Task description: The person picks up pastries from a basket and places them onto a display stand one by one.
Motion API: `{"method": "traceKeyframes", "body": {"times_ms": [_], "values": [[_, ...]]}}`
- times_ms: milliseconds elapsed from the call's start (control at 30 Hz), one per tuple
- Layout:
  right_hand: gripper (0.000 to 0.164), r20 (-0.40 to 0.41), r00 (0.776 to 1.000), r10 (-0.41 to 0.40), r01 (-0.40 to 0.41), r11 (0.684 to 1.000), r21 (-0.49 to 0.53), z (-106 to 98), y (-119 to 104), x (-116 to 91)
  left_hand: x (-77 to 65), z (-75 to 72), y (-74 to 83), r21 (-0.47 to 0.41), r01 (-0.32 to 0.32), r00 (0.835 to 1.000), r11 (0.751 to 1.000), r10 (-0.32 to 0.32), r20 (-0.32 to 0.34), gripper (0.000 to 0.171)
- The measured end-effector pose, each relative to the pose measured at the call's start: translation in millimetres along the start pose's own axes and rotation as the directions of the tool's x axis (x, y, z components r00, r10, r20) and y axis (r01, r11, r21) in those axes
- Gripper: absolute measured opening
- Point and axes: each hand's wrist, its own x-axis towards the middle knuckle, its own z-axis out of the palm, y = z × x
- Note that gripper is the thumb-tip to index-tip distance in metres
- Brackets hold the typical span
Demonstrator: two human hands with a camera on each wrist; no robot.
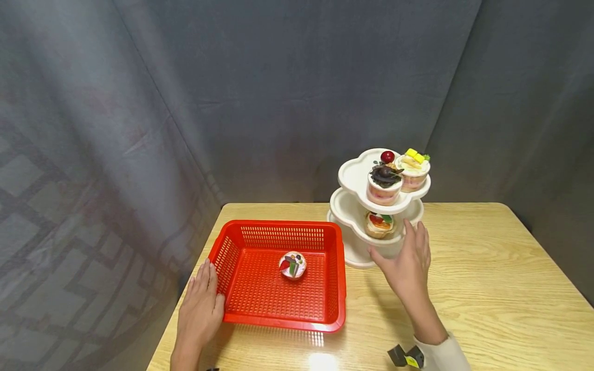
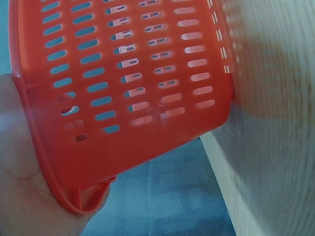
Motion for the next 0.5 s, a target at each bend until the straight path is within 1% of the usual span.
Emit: {"method": "traceKeyframes", "body": {"times_ms": [200, 367, 500], "values": [[0.101, 0.008, 0.997, -0.081, 0.081, 0.997, -0.001, -12, -12, -9, 0.0, 0.0, -1.3, -0.006, 0.000, 1.000, 1.000, 0.000, 0.001, 0.064], [0.096, 0.017, 0.987, -0.159, 0.160, 0.987, -0.004, -21, -23, -15, -0.4, -0.1, -1.1, -0.011, -0.002, 1.000, 1.000, 0.002, 0.000, 0.063], [0.094, 0.024, 0.981, -0.192, 0.192, 0.981, -0.004, -27, -30, -18, -1.1, 0.6, -0.8, -0.011, -0.009, 1.000, 1.000, 0.009, -0.014, 0.063]]}}
